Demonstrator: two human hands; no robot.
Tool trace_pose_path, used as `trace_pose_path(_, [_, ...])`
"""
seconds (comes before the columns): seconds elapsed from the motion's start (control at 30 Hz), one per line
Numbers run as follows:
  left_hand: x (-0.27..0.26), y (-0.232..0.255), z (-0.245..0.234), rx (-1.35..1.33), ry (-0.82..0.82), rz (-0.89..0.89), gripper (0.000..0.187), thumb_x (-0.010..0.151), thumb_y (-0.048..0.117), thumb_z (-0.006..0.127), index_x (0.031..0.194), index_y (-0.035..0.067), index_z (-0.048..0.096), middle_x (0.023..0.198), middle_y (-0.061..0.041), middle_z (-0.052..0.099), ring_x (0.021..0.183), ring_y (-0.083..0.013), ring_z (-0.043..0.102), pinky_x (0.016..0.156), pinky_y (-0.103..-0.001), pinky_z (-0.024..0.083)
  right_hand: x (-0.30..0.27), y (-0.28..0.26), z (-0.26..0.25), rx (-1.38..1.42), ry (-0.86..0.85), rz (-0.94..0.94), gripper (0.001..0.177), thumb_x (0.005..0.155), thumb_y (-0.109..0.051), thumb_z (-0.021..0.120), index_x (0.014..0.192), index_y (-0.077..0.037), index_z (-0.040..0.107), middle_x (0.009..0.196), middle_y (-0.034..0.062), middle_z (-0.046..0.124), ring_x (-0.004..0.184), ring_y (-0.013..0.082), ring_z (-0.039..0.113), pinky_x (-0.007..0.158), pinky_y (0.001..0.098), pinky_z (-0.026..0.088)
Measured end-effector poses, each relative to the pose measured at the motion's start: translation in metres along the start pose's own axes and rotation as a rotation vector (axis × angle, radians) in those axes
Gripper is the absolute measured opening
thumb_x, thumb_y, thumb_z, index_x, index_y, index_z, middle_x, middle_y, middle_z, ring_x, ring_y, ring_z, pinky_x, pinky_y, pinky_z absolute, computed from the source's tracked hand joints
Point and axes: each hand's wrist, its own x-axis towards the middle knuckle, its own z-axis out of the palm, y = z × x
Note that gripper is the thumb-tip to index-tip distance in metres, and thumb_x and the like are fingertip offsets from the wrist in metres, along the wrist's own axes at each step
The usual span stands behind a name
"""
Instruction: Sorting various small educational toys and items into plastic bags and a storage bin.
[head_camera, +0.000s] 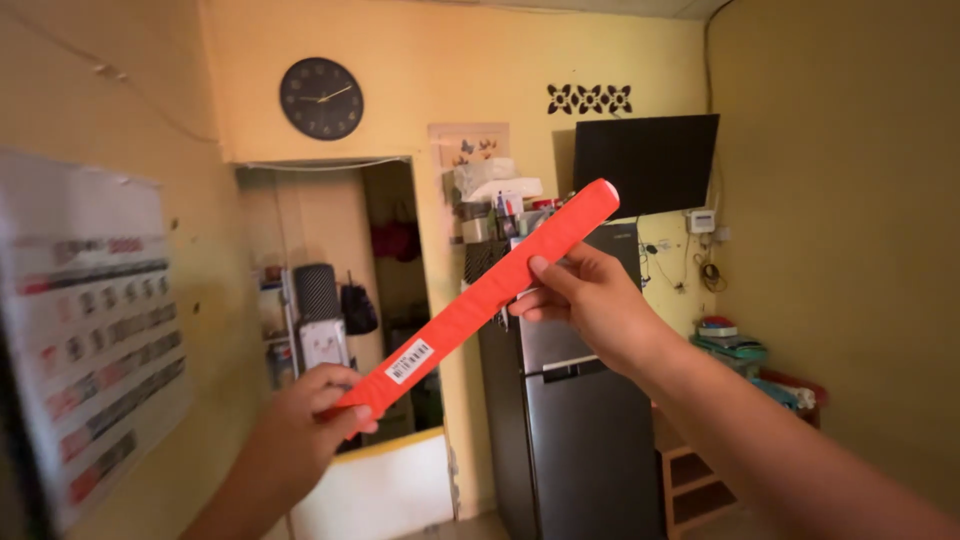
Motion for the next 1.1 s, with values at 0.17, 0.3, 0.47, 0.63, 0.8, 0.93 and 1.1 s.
trace_pose_path(0.17, [0.109, -0.061, 0.052, -0.136, -0.090, 0.059, 0.022, 0.087, 0.009, 0.070, 0.108, 0.002, 0.068, 0.087, -0.009, 0.080, 0.078, -0.0144, 0.074, 0.072, -0.029, 0.059, 0.090, 0.062, -0.033, 0.024, 0.012, -0.096, 0.024, 0.104, -0.017, 0.050, 0.119, -0.002, 0.063, 0.100, 0.0107, 0.074, 0.084, 0.0167, 0.072, 0.077, 0.0315, 0.058])
trace_pose_path(0.3, [0.205, -0.087, 0.087, 0.000, -0.027, 0.090, 0.017, 0.089, 0.014, 0.070, 0.102, 0.003, 0.072, 0.082, -0.005, 0.082, 0.076, -0.0084, 0.073, 0.071, -0.025, 0.056, 0.182, 0.113, -0.070, -0.038, -0.035, -0.198, 0.024, 0.107, -0.017, 0.050, 0.120, -0.002, 0.064, 0.101, 0.0100, 0.073, 0.086, 0.0155, 0.070, 0.079, 0.0305, 0.057])
trace_pose_path(0.47, [0.327, -0.113, 0.114, 0.052, -0.019, 0.054, 0.020, 0.090, 0.016, 0.071, 0.103, 0.002, 0.073, 0.080, -0.008, 0.079, 0.067, -0.0121, 0.066, 0.061, -0.030, 0.053, 0.296, 0.171, -0.094, -0.106, -0.085, -0.206, 0.021, 0.105, -0.017, 0.051, 0.115, -0.003, 0.063, 0.100, 0.0077, 0.074, 0.084, 0.0148, 0.071, 0.078, 0.0304, 0.057])
trace_pose_path(0.63, [0.428, -0.187, 0.126, 0.084, 0.052, 0.297, 0.021, 0.086, 0.013, 0.077, 0.102, 0.001, 0.075, 0.084, -0.007, 0.081, 0.076, -0.0095, 0.078, 0.071, -0.026, 0.059, 0.387, 0.244, -0.095, -0.156, -0.144, -0.210, 0.019, 0.105, -0.017, 0.053, 0.113, -0.004, 0.064, 0.095, 0.0062, 0.073, 0.081, 0.0135, 0.069, 0.079, 0.0303, 0.059])
trace_pose_path(0.8, [0.510, -0.246, 0.117, 0.097, -0.010, 0.137, 0.021, 0.080, 0.004, 0.077, 0.100, 0.002, 0.073, 0.079, -0.010, 0.079, 0.071, -0.0161, 0.076, 0.066, -0.032, 0.059, 0.471, 0.323, -0.084, -0.235, -0.116, -0.170, 0.020, 0.105, -0.019, 0.055, 0.108, -0.003, 0.066, 0.088, 0.0087, 0.074, 0.080, 0.0147, 0.071, 0.077, 0.0300, 0.059])
trace_pose_path(0.93, [0.594, -0.325, 0.111, 0.129, 0.032, 0.317, 0.020, 0.077, 0.004, 0.079, 0.097, 0.003, 0.074, 0.079, -0.010, 0.075, 0.071, -0.0171, 0.074, 0.066, -0.031, 0.060, 0.534, 0.379, -0.071, -0.297, -0.088, -0.242, 0.018, 0.101, -0.018, 0.057, 0.112, -0.007, 0.067, 0.089, 0.0070, 0.073, 0.080, 0.0136, 0.071, 0.074, 0.0290, 0.059])
trace_pose_path(1.1, [0.697, -0.392, 0.102, 0.073, -0.017, 0.305, 0.020, 0.076, 0.005, 0.081, 0.095, 0.005, 0.074, 0.076, -0.009, 0.076, 0.071, -0.0156, 0.075, 0.068, -0.030, 0.059, 0.623, 0.440, -0.068, -0.385, -0.030, -0.189, 0.015, 0.100, -0.017, 0.061, 0.103, -0.003, 0.063, 0.084, 0.0083, 0.073, 0.077, 0.0158, 0.074, 0.070, 0.0303, 0.060])
